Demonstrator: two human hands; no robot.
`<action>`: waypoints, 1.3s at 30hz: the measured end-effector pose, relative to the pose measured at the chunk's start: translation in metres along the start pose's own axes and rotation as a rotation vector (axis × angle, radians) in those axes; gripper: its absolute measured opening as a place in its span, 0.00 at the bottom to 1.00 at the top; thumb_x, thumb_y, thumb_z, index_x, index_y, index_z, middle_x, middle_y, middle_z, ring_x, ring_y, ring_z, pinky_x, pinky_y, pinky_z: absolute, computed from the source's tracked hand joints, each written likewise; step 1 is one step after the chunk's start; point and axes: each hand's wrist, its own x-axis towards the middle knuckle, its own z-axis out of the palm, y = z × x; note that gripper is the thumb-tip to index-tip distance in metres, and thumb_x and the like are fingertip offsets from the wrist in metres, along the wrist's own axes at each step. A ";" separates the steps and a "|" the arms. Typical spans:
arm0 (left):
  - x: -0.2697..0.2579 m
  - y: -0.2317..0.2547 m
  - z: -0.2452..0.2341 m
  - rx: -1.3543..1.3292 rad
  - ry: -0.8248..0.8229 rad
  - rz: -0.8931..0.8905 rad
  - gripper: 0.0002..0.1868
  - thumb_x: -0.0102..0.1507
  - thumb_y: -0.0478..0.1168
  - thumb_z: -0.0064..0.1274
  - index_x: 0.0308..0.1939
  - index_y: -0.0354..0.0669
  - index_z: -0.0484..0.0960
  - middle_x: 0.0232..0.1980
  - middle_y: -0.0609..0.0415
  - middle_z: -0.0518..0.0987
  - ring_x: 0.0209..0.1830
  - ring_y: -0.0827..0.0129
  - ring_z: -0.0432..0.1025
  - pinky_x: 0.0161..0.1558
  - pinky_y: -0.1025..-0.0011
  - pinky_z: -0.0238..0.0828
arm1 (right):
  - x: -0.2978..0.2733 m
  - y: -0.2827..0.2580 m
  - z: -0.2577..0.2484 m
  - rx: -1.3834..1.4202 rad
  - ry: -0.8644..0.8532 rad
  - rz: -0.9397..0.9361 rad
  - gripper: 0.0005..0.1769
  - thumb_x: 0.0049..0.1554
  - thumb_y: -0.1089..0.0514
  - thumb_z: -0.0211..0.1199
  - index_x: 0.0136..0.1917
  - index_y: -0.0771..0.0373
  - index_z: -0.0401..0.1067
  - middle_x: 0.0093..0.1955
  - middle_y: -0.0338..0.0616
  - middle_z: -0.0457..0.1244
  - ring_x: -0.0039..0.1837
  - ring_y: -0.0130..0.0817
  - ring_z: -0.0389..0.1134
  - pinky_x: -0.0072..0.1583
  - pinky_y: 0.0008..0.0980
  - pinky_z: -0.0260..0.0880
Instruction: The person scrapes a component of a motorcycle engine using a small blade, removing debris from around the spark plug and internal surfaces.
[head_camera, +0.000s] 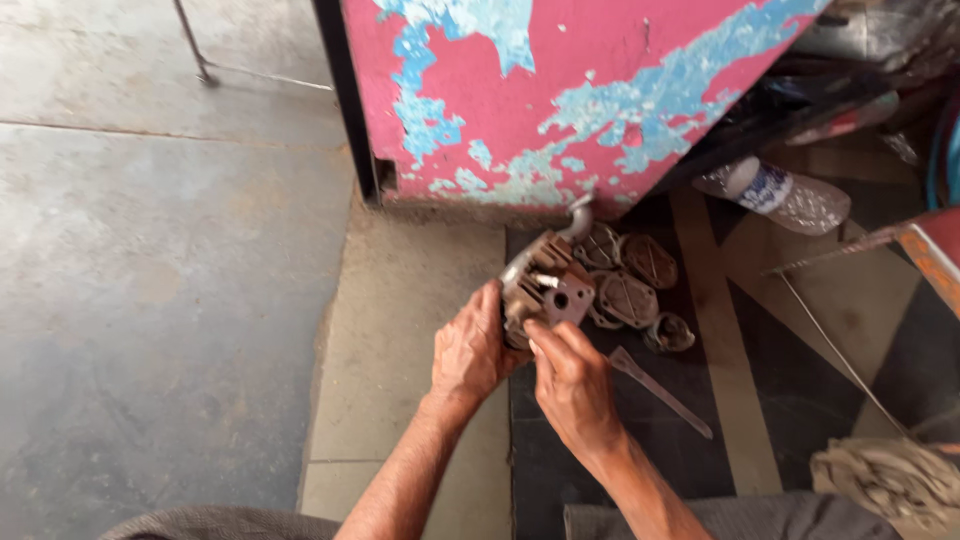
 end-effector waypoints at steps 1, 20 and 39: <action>0.000 0.001 0.001 -0.002 -0.026 -0.020 0.47 0.47 0.44 0.75 0.64 0.39 0.63 0.57 0.44 0.77 0.52 0.44 0.76 0.45 0.51 0.76 | -0.001 0.000 -0.002 0.015 0.001 0.008 0.14 0.59 0.70 0.61 0.58 0.72 0.76 0.43 0.47 0.68 0.41 0.35 0.72 0.39 0.31 0.72; 0.001 0.006 -0.002 -0.013 -0.051 -0.054 0.47 0.45 0.43 0.75 0.62 0.40 0.64 0.56 0.45 0.77 0.52 0.45 0.76 0.43 0.51 0.76 | -0.004 -0.004 0.002 0.024 0.004 0.049 0.15 0.58 0.71 0.61 0.59 0.72 0.76 0.42 0.46 0.67 0.38 0.32 0.71 0.36 0.27 0.72; 0.001 0.004 -0.004 -0.031 -0.044 -0.046 0.48 0.43 0.41 0.75 0.61 0.39 0.64 0.56 0.43 0.77 0.54 0.43 0.74 0.46 0.51 0.75 | -0.003 -0.013 0.000 0.015 0.057 0.053 0.14 0.58 0.70 0.62 0.57 0.71 0.77 0.40 0.47 0.66 0.38 0.36 0.71 0.37 0.32 0.69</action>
